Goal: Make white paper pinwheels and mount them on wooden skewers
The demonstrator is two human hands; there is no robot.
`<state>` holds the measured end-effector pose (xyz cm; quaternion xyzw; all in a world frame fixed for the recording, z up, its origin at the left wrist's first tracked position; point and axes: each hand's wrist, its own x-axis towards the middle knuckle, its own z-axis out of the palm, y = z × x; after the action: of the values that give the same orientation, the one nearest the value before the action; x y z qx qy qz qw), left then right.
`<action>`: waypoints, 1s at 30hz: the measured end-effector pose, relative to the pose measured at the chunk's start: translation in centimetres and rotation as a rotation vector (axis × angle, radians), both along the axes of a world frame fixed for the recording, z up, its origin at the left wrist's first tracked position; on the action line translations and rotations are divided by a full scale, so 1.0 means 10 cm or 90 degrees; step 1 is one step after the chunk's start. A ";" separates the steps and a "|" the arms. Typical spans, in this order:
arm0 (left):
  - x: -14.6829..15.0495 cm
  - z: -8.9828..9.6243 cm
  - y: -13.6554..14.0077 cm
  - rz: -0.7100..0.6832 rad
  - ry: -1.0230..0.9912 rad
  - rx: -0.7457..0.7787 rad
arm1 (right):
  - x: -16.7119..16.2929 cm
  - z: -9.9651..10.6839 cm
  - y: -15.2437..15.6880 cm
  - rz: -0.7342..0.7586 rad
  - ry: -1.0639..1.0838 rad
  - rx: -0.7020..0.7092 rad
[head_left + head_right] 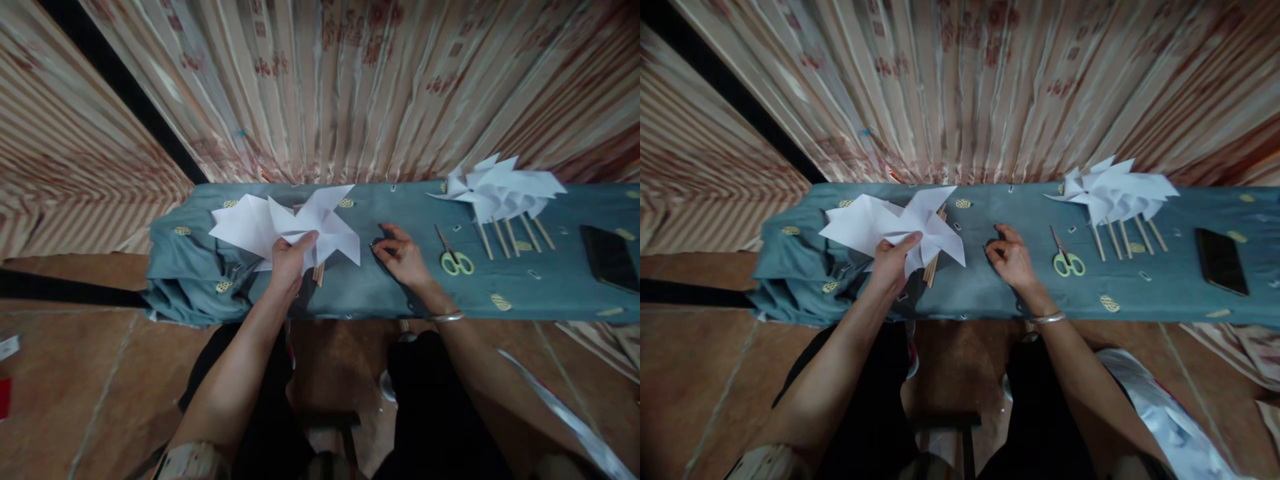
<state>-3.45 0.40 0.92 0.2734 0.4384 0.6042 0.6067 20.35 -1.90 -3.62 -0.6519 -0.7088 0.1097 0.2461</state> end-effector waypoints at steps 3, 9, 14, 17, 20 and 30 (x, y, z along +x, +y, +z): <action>-0.06 0.05 0.12 0.059 -0.007 0.033 | -0.10 0.02 0.09 0.014 -0.012 0.010; -0.25 0.18 0.27 0.145 -0.008 0.072 | -0.33 0.08 0.35 0.065 -0.019 0.014; -0.37 0.22 0.29 0.163 -0.005 0.068 | -0.63 0.18 0.62 0.118 -0.036 0.033; -0.43 0.22 0.28 0.167 -0.013 0.070 | -0.82 0.23 0.74 0.142 -0.048 0.037; -0.48 0.23 0.28 0.169 -0.027 0.075 | -0.97 0.25 0.84 0.163 -0.068 0.040; -0.63 0.26 0.27 0.203 -0.035 0.079 | -0.99 0.21 0.94 0.135 -0.020 0.067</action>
<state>-9.75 3.15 3.47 0.2205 0.4211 0.7258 0.4973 10.48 7.53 -1.54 -0.5612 -0.7824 0.0875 0.2555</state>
